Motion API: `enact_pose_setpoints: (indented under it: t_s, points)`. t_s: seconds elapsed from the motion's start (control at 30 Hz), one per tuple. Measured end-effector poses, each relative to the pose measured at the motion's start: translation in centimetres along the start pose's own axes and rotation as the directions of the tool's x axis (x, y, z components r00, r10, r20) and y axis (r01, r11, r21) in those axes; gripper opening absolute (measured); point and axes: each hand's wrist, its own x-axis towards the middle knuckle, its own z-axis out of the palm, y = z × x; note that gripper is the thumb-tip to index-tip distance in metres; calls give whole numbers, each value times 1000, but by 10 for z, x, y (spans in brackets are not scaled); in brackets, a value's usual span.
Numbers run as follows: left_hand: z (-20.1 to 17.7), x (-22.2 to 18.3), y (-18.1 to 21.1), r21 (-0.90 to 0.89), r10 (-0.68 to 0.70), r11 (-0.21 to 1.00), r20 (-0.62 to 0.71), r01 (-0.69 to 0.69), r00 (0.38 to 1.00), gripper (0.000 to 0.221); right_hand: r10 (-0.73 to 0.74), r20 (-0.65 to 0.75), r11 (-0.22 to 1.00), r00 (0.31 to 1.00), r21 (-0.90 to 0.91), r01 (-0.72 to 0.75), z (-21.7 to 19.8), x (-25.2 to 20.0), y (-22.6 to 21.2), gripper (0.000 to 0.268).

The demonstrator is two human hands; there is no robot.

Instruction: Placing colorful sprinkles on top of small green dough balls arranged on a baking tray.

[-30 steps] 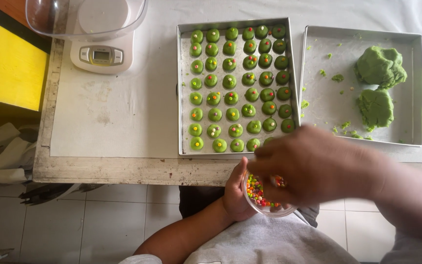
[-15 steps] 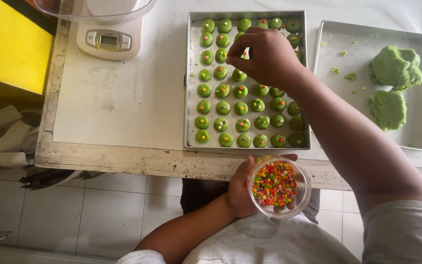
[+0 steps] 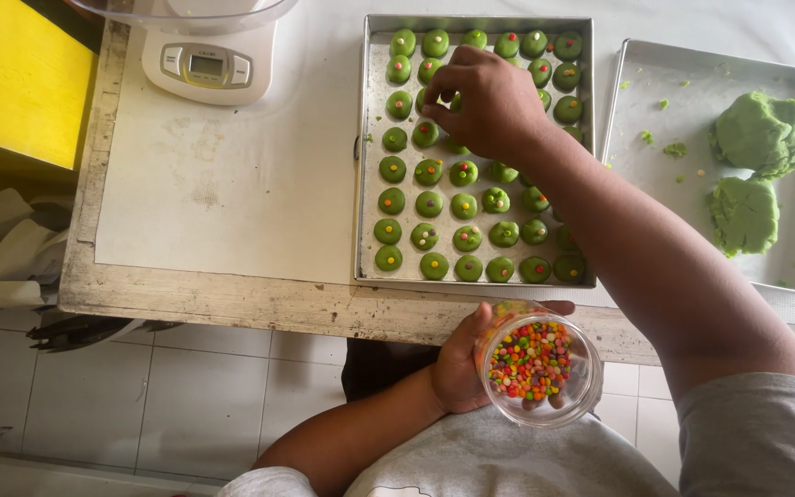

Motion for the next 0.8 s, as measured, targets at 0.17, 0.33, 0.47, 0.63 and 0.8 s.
enact_pose_setpoints:
  t_s: [0.17,0.33,0.47,0.63,0.8]
  points:
    - [-1,-1,1,-95,-22,995,20,24,1000,92,91,13,995,996,41,-91,-4,2,-1,9]
    - [-2,-2,2,-160,-43,986,28,47,999,92,117,-46,975,992,193,-106,-66,-16,-36,11]
    - [8,-1,5,-109,-47,993,21,49,999,89,-34,64,877,997,481,-1,-161,-62,-89,6]
    - [3,1,4,92,-33,995,14,31,999,87,-350,398,906,848,373,199,-186,-132,-116,6]
    - [3,2,6,94,22,995,-116,-11,993,93,-269,717,890,643,-70,450,-169,-174,-118,16]
